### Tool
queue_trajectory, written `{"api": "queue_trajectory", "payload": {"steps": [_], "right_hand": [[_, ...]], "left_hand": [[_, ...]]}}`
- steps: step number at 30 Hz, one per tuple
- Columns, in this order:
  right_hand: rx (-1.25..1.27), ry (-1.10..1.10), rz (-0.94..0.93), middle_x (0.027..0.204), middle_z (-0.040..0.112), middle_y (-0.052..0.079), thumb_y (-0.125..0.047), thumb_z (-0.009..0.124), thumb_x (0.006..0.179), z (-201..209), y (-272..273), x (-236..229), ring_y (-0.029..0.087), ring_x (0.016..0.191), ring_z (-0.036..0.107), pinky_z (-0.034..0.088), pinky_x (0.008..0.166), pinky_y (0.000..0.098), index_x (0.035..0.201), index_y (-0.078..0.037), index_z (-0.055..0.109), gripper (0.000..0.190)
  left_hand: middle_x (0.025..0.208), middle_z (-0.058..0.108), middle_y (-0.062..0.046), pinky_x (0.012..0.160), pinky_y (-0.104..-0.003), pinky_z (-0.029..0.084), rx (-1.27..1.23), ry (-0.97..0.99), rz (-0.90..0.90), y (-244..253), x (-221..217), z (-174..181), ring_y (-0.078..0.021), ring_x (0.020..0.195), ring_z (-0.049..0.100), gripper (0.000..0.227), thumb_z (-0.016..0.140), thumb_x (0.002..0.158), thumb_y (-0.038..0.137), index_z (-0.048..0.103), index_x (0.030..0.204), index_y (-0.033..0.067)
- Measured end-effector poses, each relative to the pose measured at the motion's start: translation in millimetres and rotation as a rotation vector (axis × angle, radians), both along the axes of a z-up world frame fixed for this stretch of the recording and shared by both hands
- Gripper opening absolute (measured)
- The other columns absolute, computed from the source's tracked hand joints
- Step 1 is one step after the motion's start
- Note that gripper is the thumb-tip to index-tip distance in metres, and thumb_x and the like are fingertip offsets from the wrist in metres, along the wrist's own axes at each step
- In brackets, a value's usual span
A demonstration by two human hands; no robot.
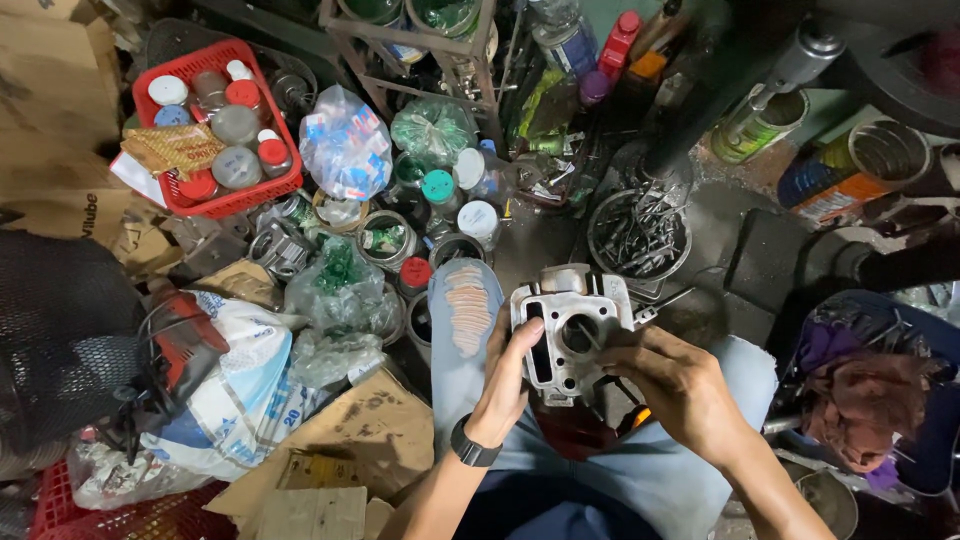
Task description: The person sits on the floor in a cluttered workshop and uses a drill press to work on a metal engine part. They position the part under the drill, operate the machine's lever, and use a wrench to tighten or adjust the component.
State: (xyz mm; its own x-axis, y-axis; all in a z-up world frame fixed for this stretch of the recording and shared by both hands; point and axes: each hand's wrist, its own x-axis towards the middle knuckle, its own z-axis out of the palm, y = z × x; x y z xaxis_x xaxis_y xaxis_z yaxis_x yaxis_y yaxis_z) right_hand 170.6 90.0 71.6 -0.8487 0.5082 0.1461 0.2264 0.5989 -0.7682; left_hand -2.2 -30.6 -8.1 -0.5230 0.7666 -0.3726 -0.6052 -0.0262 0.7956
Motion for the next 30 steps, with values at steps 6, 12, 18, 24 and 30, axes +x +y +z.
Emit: {"api": "queue_trajectory", "payload": {"steps": [6, 12, 18, 24, 30], "right_hand": [[0.014, -0.043, -0.014, 0.081, 0.066, 0.006, -0.005, 0.076, 0.079, -9, 0, 1, 0.022, 0.072, 0.067, 0.053, 0.063, 0.0336, 0.102, -0.012, 0.078, 0.024], [0.004, -0.025, 0.003, 0.082, 0.068, 0.006, -0.004, 0.074, 0.080, -12, 0, -2, 0.021, 0.073, 0.068, 0.054, 0.064, 0.0330, 0.102, -0.012, 0.077, 0.023], [0.041, -0.004, 0.013, 0.086, 0.069, 0.007, 0.000, 0.072, 0.078, -2, -3, -6, 0.024, 0.077, 0.069, 0.055, 0.067, 0.0339, 0.102, -0.010, 0.077, 0.026], [0.323, -0.040, 0.082, 0.099, 0.070, 0.013, 0.003, 0.066, 0.065, 1, -13, -14, 0.033, 0.092, 0.068, 0.056, 0.080, 0.0388, 0.107, -0.005, 0.073, 0.043], [0.187, -0.106, -0.033, 0.112, 0.069, 0.018, -0.004, 0.073, 0.071, -9, -8, -12, 0.035, 0.108, 0.066, 0.054, 0.092, 0.0372, 0.117, -0.009, 0.070, 0.047]], "left_hand": [[0.134, 0.062, -0.011, 0.104, -0.037, 0.048, -0.002, -0.016, 0.010, -3, -1, -8, -0.0226, 0.124, 0.058, 0.065, 0.066, 0.087, 0.030, 0.049, 0.144, 0.0035], [0.135, 0.061, -0.011, 0.104, -0.037, 0.048, -0.026, -0.036, 0.017, -4, -2, -5, -0.0225, 0.125, 0.058, 0.067, 0.067, 0.087, 0.030, 0.048, 0.145, 0.0044], [0.137, 0.061, -0.013, 0.106, -0.036, 0.046, -0.014, 0.069, 0.025, -5, -3, -10, -0.0228, 0.126, 0.057, 0.069, 0.068, 0.087, 0.029, 0.047, 0.147, 0.0028], [0.134, 0.061, -0.013, 0.106, -0.034, 0.045, -0.048, 0.333, 0.013, -4, -2, -13, -0.0223, 0.124, 0.058, 0.069, 0.069, 0.085, 0.025, 0.045, 0.146, 0.0016], [0.131, 0.064, -0.015, 0.105, -0.034, 0.046, -0.013, 0.289, -0.005, -6, -1, -26, -0.0240, 0.121, 0.060, 0.070, 0.069, 0.085, 0.027, 0.047, 0.145, -0.0001]]}}
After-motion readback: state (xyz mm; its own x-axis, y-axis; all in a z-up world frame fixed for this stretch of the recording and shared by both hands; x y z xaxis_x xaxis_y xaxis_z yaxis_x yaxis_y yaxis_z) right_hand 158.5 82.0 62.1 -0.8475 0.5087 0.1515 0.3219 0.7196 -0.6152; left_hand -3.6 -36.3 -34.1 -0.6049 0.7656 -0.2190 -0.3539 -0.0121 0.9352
